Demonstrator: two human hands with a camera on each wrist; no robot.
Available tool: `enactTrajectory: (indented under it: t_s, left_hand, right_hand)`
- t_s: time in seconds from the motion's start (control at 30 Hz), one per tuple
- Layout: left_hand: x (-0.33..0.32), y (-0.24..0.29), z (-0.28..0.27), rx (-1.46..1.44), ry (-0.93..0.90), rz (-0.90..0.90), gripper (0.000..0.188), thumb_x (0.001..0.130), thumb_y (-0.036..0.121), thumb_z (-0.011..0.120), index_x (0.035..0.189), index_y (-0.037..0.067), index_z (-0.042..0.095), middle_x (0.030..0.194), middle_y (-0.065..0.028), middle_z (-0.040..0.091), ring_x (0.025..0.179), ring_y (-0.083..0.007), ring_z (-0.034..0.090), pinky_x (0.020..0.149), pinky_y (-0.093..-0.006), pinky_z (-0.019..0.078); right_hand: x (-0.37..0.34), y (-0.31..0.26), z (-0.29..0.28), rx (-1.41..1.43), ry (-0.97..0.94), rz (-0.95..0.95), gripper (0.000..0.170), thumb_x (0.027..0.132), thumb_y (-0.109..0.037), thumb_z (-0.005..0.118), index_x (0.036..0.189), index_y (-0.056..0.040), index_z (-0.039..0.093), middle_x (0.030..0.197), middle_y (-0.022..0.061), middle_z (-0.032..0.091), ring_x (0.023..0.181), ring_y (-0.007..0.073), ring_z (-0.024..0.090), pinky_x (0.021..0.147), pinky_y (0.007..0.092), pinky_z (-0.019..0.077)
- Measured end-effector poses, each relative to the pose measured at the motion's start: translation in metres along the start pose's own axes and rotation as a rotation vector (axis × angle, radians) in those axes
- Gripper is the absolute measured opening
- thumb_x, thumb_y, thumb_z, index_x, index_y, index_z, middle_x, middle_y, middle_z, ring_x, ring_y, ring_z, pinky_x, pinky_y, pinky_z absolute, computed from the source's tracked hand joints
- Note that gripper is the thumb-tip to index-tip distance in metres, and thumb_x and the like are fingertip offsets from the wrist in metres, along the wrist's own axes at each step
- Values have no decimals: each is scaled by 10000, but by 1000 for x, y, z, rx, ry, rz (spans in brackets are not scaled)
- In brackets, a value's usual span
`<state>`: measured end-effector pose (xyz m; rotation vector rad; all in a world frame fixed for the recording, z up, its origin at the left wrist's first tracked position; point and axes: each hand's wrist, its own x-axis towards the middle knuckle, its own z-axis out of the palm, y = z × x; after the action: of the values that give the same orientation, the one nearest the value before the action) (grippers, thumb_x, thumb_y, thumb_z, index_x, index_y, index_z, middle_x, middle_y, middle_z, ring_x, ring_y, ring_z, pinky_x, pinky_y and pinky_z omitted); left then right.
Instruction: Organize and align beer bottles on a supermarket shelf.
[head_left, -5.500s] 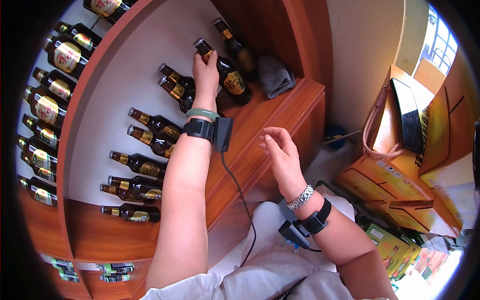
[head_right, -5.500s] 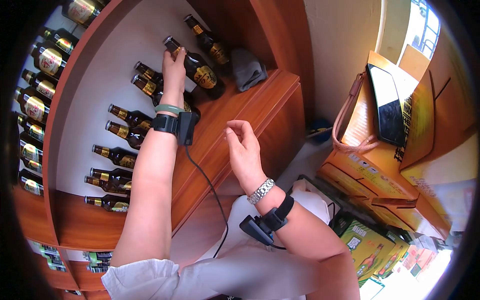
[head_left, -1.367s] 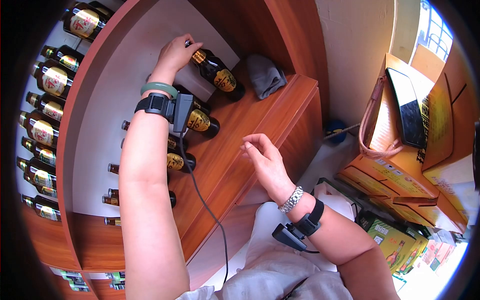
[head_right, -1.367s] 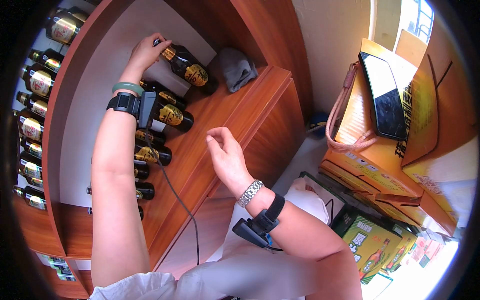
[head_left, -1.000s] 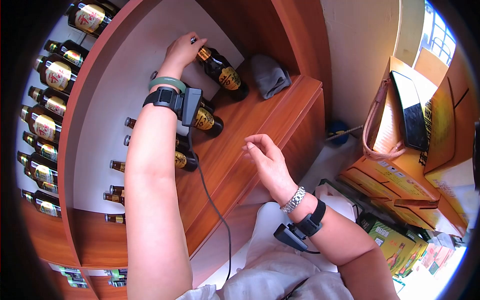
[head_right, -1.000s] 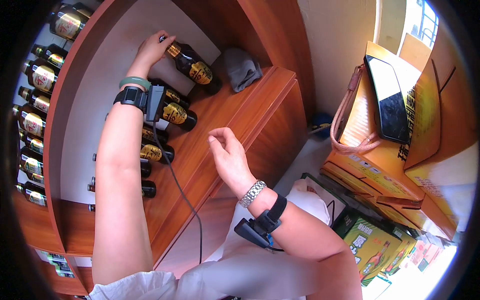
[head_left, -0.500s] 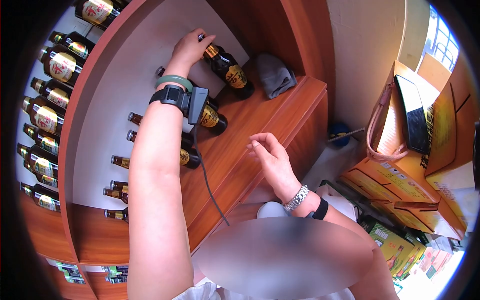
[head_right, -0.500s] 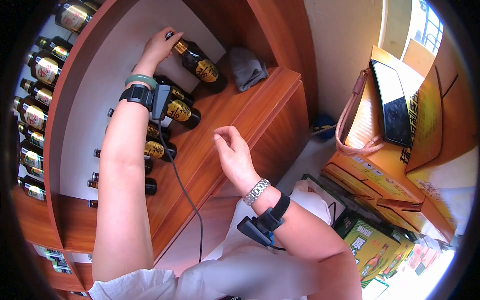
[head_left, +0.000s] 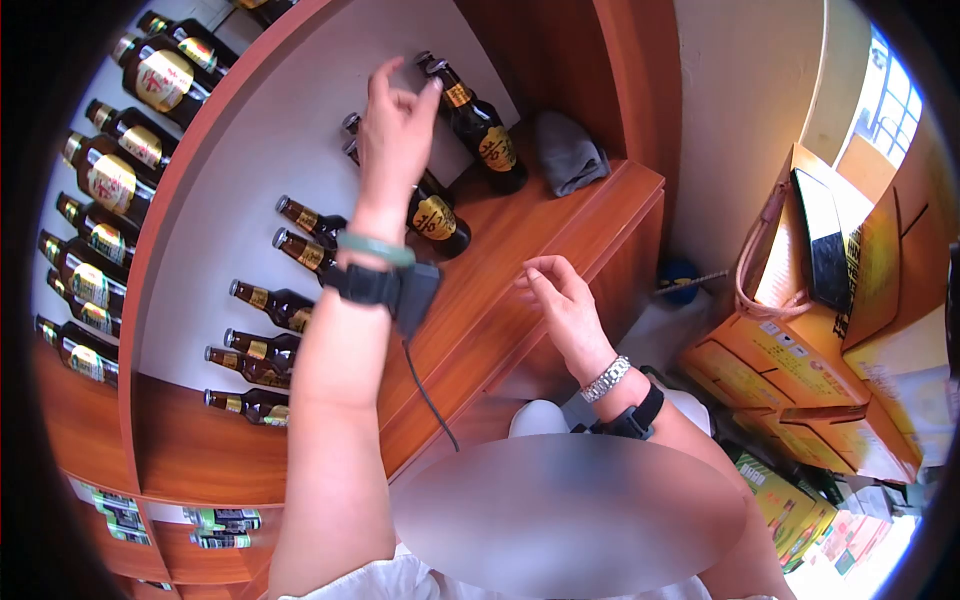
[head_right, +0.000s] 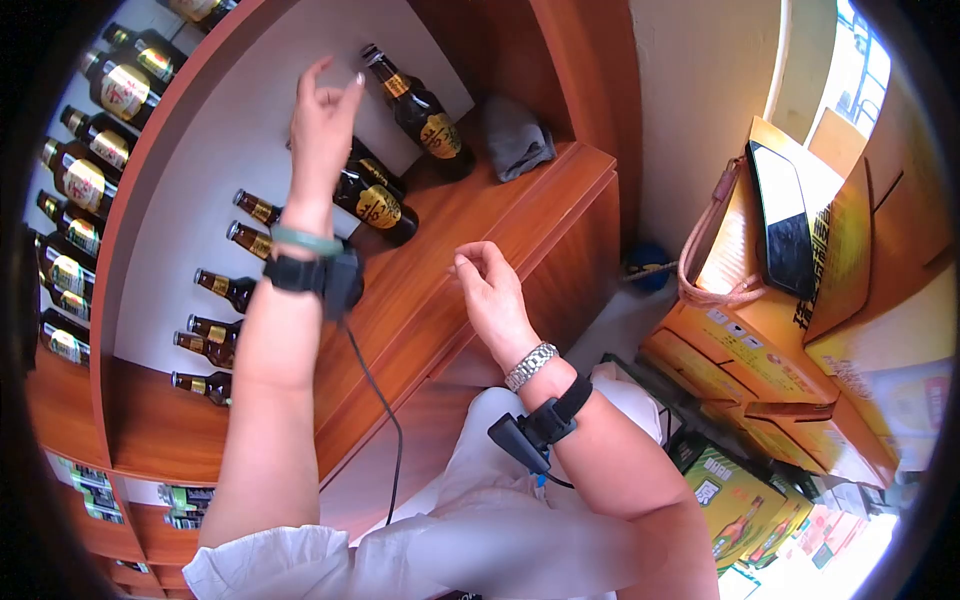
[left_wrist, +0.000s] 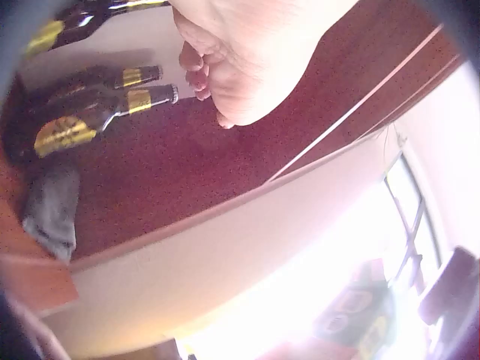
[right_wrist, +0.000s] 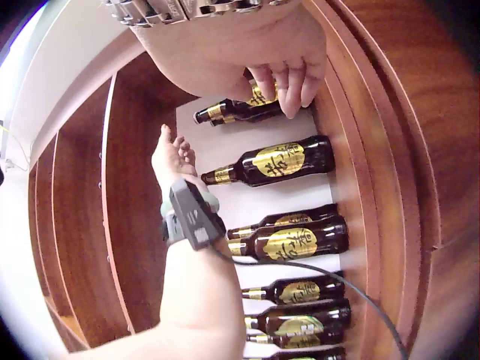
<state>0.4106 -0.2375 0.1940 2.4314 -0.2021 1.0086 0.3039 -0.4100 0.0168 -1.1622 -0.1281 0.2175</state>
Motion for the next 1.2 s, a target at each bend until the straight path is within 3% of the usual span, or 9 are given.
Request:
enactTrajectory:
  t_s: [0.03,0.17,0.33,0.43,0.57,0.77,0.8,0.93,1.2]
  left_hand:
    - [-24,9,-6,-141,2,-26,505,986,209,681,1421,41,486,851,-11,646,756,-77,604,677,-229,477]
    - [-136,19,-14,-483,-94,-159,441,995,90,647,1407,43,498,823,35,569,661,-10,465,590,-177,383]
    - [-244,13,-47,-477,-323,-482,520,968,28,646,1455,54,463,988,-28,612,726,-45,582,668,-194,505]
    - [-278,4,-73,-498,-249,-547,528,962,12,647,1454,55,463,983,-31,611,730,-52,588,670,-200,504]
    - [-313,-10,-104,-357,-175,-572,481,959,-7,640,1418,54,509,992,-24,618,803,-61,600,704,-207,504]
    - [-360,-29,-133,-112,-21,-505,401,946,-17,647,1337,49,592,1049,-58,631,897,-114,621,750,-234,518]
    - [-363,-29,-140,-18,-54,-510,385,939,13,661,1317,53,607,1081,-101,639,937,-183,643,787,-292,537]
    - [-381,-41,-157,208,-68,-385,358,935,72,672,1289,56,622,1135,-144,631,1036,-292,637,890,-385,527]
    - [-391,-61,-168,222,-87,-390,350,916,91,685,1258,45,630,1238,-164,598,1171,-365,552,1012,-454,447]
  right_hand:
    - [-1,1,0,-15,-9,0,226,1036,-173,551,1142,24,583,1028,112,683,988,183,689,883,308,541]
    - [-4,8,5,-64,-52,-18,225,1040,-178,548,1136,23,582,1010,108,690,985,186,689,883,298,531]
    - [-10,17,12,-165,-155,-21,220,1038,-172,557,1133,24,587,981,100,696,964,164,675,870,296,529]
    - [-9,29,19,-227,-188,-39,216,1036,-168,567,1128,26,594,984,99,695,952,156,666,856,298,530]
    - [-9,42,33,-331,-216,-95,204,1037,-169,574,1114,17,607,934,84,698,899,154,670,814,299,537]
    - [-13,76,66,-465,-309,-147,229,1012,-204,604,1106,5,623,906,149,711,870,260,700,797,361,547]
    - [-16,76,73,-526,-300,-179,234,996,-210,617,1095,2,634,924,187,711,886,317,701,807,396,546]
    - [-29,61,103,-655,-317,-189,219,979,-209,629,1058,-6,646,954,201,704,895,359,690,807,416,546]
    - [-27,73,138,-859,-297,-532,203,924,-137,665,1096,-33,636,1105,186,648,1064,371,620,907,434,505]
